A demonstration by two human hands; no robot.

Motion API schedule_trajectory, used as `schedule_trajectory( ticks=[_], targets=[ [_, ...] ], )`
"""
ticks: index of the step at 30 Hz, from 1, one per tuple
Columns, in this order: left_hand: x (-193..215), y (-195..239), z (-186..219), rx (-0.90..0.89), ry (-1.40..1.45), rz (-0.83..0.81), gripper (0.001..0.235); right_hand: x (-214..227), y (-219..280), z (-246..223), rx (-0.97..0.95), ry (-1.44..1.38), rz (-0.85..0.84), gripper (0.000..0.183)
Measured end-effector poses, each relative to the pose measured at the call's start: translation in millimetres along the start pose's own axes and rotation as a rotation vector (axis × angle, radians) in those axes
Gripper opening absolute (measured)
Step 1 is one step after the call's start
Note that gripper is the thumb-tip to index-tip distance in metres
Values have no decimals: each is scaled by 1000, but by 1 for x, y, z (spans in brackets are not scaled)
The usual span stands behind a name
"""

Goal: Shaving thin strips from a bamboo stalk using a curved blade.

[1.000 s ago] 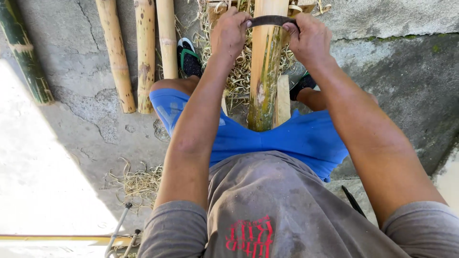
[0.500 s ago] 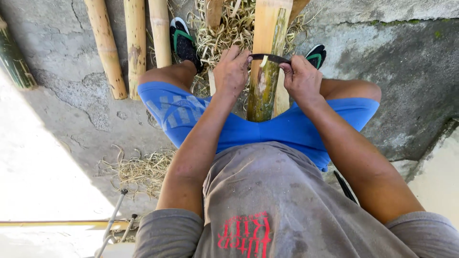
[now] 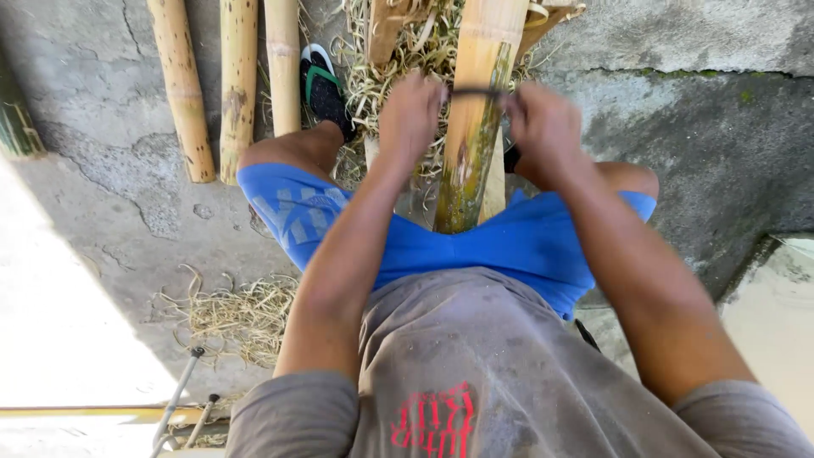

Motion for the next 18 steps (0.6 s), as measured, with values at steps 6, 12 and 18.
schedule_trajectory(
  ticks=[6, 12, 18],
  targets=[
    [18, -46, 15, -88, 202, 172, 15, 37, -42, -9, 258, 192, 222, 39],
    [22, 20, 8, -81, 95, 118, 16, 7, 18, -29, 75, 128, 82, 40],
    [14, 93, -13, -63, 78, 60, 11, -5, 75, -64, 59, 77, 86, 34]
  ],
)
Point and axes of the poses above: each hand's wrist, its own y-axis away from the middle knuckle, its own x-axis out of the back of the hand, z = x × y, the point moved 7 cm from there along -y, towards the middle knuckle, and after that the axes turned 10 degrees about x, right-handed, at the moved point
